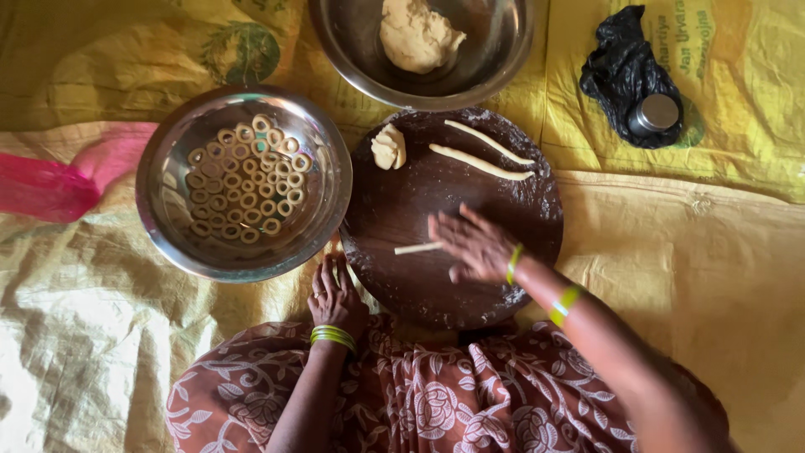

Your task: The person kneads a small piece of dough, rolls it into a thin rope on a wooden board, and joins the ends to form a ring. The finished rings are placed into a metal bowl. The process is repeated with additional dough pieces.

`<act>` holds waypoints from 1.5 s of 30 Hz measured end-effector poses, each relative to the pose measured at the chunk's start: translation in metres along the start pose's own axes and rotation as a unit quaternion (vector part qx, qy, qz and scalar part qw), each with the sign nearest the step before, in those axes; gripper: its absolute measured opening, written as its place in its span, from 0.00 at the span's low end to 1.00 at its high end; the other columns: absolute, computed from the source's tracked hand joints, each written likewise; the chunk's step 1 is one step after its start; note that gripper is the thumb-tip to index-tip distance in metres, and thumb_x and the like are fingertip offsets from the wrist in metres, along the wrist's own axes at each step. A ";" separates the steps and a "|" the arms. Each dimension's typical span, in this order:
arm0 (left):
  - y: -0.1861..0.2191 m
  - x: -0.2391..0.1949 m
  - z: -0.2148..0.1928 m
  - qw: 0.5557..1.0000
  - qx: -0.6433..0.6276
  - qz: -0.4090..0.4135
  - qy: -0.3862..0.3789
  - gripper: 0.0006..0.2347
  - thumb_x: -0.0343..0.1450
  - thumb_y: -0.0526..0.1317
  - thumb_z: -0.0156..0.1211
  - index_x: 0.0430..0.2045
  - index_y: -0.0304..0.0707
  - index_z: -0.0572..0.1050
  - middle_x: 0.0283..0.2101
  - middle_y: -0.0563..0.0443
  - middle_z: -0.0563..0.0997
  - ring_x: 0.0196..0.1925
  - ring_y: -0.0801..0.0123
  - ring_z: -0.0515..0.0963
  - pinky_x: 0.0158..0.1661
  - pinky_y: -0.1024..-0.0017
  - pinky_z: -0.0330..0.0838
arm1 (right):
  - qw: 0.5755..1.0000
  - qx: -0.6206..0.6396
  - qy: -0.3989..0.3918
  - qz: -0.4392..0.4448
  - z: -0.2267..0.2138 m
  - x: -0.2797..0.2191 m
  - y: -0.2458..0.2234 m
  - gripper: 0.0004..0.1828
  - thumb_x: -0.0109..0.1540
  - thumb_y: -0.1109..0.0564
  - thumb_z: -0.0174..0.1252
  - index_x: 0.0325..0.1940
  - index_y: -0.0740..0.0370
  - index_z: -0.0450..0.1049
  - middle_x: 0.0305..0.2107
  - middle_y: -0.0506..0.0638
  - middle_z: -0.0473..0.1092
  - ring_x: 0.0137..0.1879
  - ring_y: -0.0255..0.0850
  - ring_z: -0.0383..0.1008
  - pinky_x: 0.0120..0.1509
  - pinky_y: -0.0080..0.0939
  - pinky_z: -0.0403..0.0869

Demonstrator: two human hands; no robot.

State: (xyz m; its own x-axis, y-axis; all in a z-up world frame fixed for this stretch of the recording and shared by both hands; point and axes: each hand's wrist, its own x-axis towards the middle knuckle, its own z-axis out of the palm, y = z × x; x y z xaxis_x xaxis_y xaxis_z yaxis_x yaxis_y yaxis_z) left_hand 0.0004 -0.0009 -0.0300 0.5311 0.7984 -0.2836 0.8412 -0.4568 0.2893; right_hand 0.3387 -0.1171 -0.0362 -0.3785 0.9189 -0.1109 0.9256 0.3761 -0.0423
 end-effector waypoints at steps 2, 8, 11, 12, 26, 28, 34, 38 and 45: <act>0.000 -0.002 -0.003 1.000 -0.009 -0.007 0.002 0.42 0.61 0.38 0.59 0.73 0.38 0.45 0.76 0.39 0.45 0.77 0.45 0.47 0.66 0.46 0.55 | 0.997 -0.031 0.014 0.068 -0.005 0.022 0.023 0.50 0.66 0.21 0.19 0.80 0.55 0.25 0.78 0.51 0.26 0.82 0.42 0.28 0.83 0.55 0.32; -0.001 -0.005 0.001 0.999 -0.034 -0.025 0.032 0.42 0.60 0.38 0.60 0.72 0.40 0.47 0.76 0.41 0.48 0.76 0.47 0.48 0.67 0.46 0.53 | 0.995 -0.034 0.061 0.069 -0.015 0.022 0.019 0.50 0.65 0.22 0.22 0.80 0.54 0.24 0.78 0.51 0.25 0.82 0.41 0.27 0.83 0.55 0.31; -0.002 -0.001 0.007 0.998 0.002 -0.022 0.055 0.40 0.63 0.37 0.57 0.74 0.39 0.46 0.76 0.39 0.49 0.75 0.47 0.50 0.65 0.42 0.53 | 0.998 0.022 0.065 -0.013 -0.020 -0.010 -0.025 0.51 0.66 0.22 0.26 0.80 0.55 0.23 0.77 0.52 0.26 0.82 0.41 0.27 0.83 0.56 0.32; -0.002 0.002 0.008 0.997 0.021 -0.016 0.068 0.40 0.64 0.36 0.56 0.75 0.38 0.46 0.76 0.39 0.49 0.75 0.47 0.51 0.64 0.41 0.54 | 0.997 0.036 0.053 -0.035 -0.026 -0.021 -0.039 0.51 0.66 0.22 0.28 0.79 0.56 0.23 0.77 0.53 0.25 0.82 0.41 0.26 0.82 0.57 0.32; 0.037 0.022 0.030 0.969 0.108 0.223 -0.008 0.24 0.74 0.46 0.43 0.69 0.58 0.59 0.79 0.52 0.51 0.79 0.53 0.48 0.70 0.40 0.32 | 0.852 0.134 0.400 0.311 -0.151 -0.101 -0.045 0.45 0.73 0.30 0.35 0.83 0.63 0.43 0.80 0.63 0.38 0.87 0.61 0.32 0.87 0.64 0.33; 0.052 0.023 0.011 0.960 0.165 0.215 -0.067 0.23 0.75 0.45 0.45 0.68 0.57 0.62 0.77 0.51 0.52 0.78 0.54 0.48 0.69 0.41 0.34 | 0.848 0.138 0.386 0.335 -0.142 -0.111 -0.042 0.43 0.73 0.33 0.38 0.83 0.64 0.43 0.80 0.64 0.38 0.86 0.61 0.33 0.86 0.65 0.33; 0.081 0.045 -0.058 0.909 0.290 0.300 0.010 0.18 0.73 0.40 0.55 0.60 0.54 0.70 0.69 0.49 0.65 0.71 0.54 0.61 0.68 0.41 0.48 | 0.832 0.155 0.373 0.382 -0.117 -0.127 -0.018 0.40 0.74 0.39 0.44 0.83 0.63 0.43 0.80 0.63 0.40 0.86 0.61 0.33 0.86 0.65 0.35; 0.083 0.070 -0.078 0.906 0.293 0.285 0.109 0.10 0.78 0.37 0.54 0.53 0.47 0.76 0.67 0.52 0.72 0.74 0.60 0.65 0.70 0.50 0.57 | 0.828 0.183 0.347 0.402 -0.103 -0.132 -0.012 0.41 0.73 0.40 0.45 0.82 0.64 0.42 0.79 0.62 0.41 0.85 0.61 0.33 0.84 0.66 0.36; 0.039 0.038 -0.063 0.951 0.233 0.195 0.061 0.17 0.69 0.38 0.56 0.54 0.43 0.72 0.68 0.47 0.65 0.72 0.54 0.59 0.65 0.49 0.57 | 0.824 0.191 0.305 0.438 -0.073 -0.138 -0.001 0.41 0.73 0.38 0.44 0.82 0.62 0.43 0.80 0.63 0.40 0.85 0.59 0.33 0.84 0.65 0.37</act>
State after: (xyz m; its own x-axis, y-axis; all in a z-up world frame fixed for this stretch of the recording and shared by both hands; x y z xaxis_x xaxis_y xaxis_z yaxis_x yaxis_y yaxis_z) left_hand 0.0465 0.0363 0.0283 0.8199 0.5593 -0.1220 0.5515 -0.8289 -0.0937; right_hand 0.3893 -0.2355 0.0516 0.6113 0.7510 0.2496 0.7341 -0.4202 -0.5334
